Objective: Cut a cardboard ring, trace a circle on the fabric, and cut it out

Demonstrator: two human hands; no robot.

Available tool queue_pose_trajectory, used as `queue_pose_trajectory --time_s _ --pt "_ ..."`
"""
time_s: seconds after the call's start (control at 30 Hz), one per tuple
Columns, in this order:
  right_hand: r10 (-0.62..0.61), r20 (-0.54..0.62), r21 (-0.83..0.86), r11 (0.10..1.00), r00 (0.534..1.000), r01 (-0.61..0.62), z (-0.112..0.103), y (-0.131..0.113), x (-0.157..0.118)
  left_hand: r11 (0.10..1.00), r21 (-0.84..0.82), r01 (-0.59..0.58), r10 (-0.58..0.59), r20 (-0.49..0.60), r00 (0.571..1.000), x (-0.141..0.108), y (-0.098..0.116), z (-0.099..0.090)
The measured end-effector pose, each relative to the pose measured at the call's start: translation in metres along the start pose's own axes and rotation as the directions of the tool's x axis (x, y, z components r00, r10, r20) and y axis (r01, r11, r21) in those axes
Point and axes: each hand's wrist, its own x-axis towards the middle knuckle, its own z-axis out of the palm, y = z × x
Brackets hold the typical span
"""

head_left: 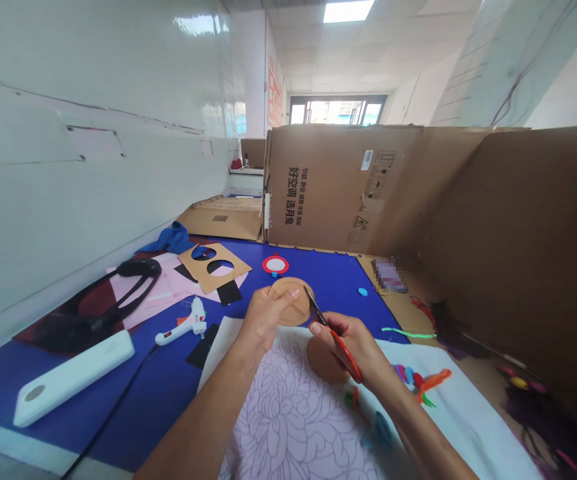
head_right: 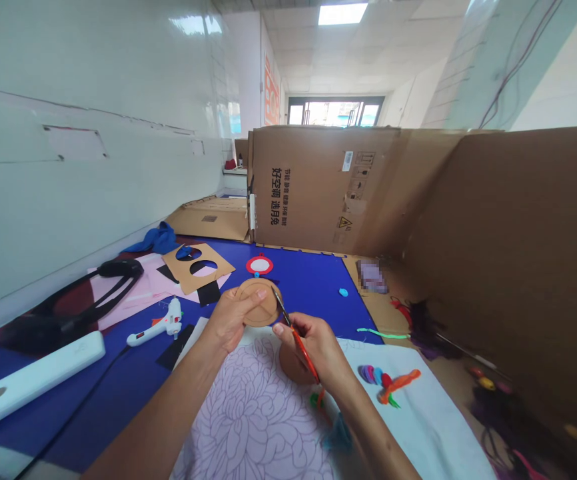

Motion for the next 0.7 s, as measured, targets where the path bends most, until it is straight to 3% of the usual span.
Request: queue_pose_trajectory --time_s 0.7 --pt "0.007 -0.001 -0.041 0.999 1.000 -0.007 0.0000 0.0016 0.0008 0.999 0.037 0.031 -0.033 0.063 0.997 0.0041 0.0018 -0.0073"
